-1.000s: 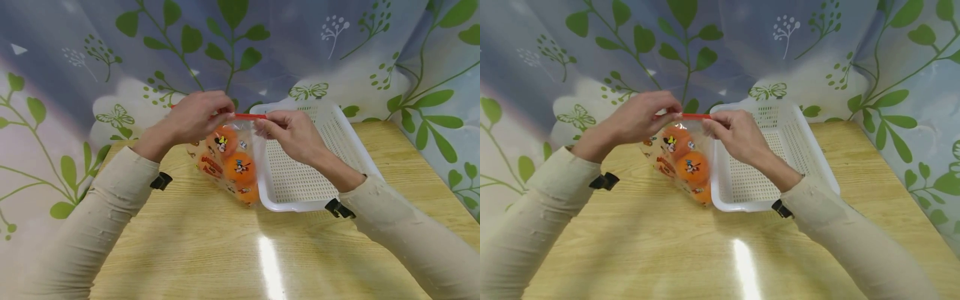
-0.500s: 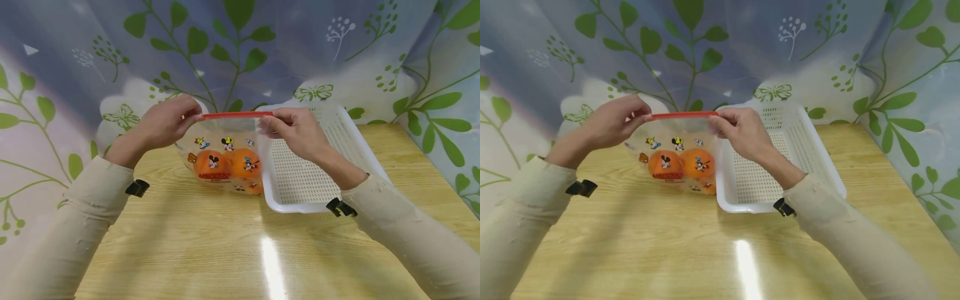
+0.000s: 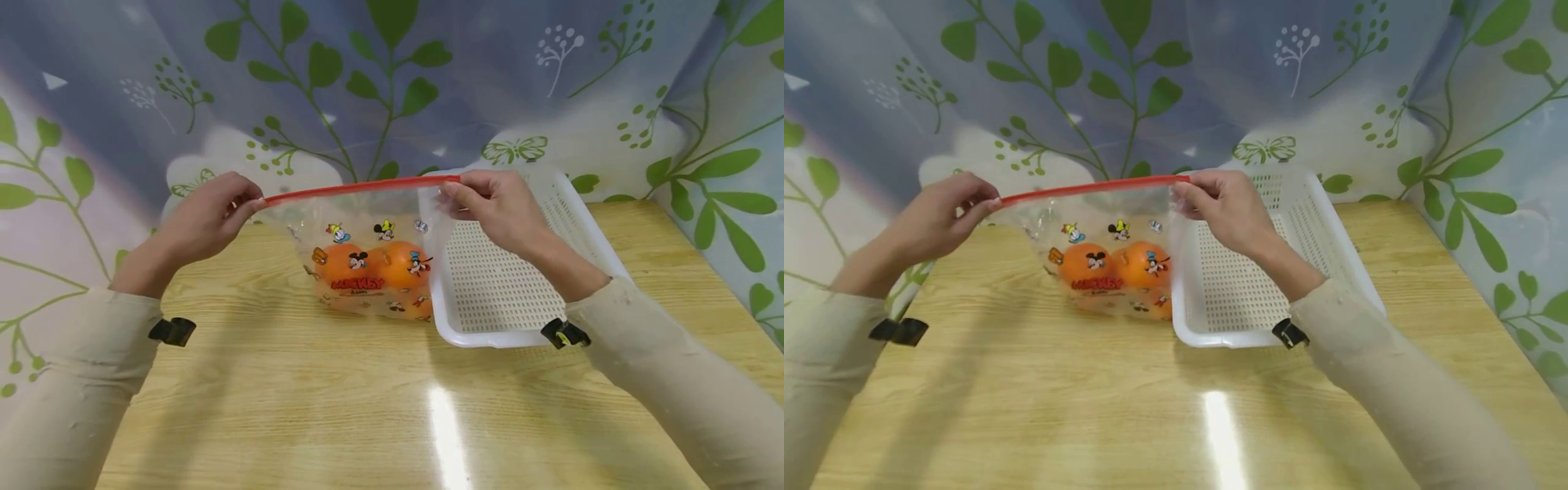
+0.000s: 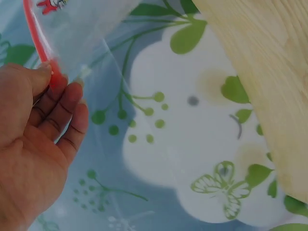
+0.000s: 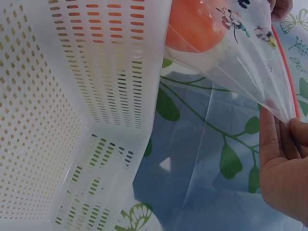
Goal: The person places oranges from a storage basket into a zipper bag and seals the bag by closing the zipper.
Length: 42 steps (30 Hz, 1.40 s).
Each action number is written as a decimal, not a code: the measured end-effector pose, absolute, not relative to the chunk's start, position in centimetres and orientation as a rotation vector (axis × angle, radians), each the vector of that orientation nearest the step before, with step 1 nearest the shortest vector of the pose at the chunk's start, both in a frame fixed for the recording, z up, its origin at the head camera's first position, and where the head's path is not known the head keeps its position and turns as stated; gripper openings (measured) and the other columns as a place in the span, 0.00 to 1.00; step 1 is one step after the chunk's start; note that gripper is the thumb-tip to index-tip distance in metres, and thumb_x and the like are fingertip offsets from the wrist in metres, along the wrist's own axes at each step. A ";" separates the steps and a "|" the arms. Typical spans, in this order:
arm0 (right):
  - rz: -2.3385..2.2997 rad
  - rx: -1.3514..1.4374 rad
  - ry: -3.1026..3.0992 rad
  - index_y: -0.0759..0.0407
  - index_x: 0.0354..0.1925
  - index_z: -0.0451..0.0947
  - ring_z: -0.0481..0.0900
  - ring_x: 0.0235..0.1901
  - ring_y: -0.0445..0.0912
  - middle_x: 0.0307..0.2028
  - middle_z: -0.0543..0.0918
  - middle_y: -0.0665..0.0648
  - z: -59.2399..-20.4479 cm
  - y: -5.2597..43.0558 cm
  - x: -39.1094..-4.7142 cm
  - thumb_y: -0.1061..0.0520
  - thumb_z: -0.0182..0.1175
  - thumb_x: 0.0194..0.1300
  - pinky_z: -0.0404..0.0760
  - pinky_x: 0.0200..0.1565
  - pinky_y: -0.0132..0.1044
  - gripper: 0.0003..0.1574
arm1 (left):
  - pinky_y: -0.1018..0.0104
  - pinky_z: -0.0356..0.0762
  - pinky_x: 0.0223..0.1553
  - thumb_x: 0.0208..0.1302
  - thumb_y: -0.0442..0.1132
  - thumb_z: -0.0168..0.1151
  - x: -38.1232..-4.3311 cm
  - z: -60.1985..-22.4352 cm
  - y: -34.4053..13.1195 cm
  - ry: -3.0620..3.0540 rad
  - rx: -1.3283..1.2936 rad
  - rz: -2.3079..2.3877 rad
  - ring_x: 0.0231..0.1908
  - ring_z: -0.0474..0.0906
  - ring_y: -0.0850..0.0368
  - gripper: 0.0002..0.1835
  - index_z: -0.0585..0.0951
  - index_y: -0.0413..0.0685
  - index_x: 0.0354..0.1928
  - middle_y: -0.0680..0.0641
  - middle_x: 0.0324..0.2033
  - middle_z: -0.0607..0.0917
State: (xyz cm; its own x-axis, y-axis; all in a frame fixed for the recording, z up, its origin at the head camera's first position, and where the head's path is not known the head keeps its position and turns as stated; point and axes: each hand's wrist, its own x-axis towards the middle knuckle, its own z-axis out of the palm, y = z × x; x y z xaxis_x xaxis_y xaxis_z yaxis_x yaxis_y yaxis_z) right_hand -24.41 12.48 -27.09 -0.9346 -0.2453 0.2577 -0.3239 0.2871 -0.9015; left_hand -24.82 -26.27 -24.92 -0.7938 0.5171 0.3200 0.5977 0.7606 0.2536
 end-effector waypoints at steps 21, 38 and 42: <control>1.902 0.593 -2.519 0.66 0.42 0.83 0.85 0.36 0.50 0.36 0.85 0.60 -25.8 11.5 -22.1 0.53 0.60 0.67 0.85 0.38 0.41 0.16 | 0.74 0.72 0.26 0.72 0.33 0.51 -19.0 -22.1 -29.0 -2.722 -0.878 -0.605 0.29 0.80 0.64 0.05 0.75 0.47 0.45 0.56 0.32 0.83; 2.074 0.456 -2.647 0.70 0.48 0.74 0.81 0.45 0.52 0.44 0.81 0.65 -27.8 9.4 -25.5 0.58 0.53 0.72 0.82 0.47 0.44 0.15 | 0.68 0.77 0.28 0.75 0.42 0.48 -23.0 -26.1 -29.4 -2.824 -0.677 -0.663 0.29 0.79 0.60 0.11 0.74 0.44 0.47 0.51 0.33 0.82; 2.046 0.460 -2.687 0.69 0.58 0.69 0.77 0.50 0.53 0.51 0.77 0.65 -28.0 9.1 -26.1 0.58 0.51 0.73 0.79 0.52 0.45 0.21 | 0.64 0.77 0.29 0.74 0.44 0.47 -24.1 -27.1 -29.1 -2.845 -0.603 -0.694 0.32 0.79 0.55 0.13 0.73 0.42 0.50 0.48 0.36 0.82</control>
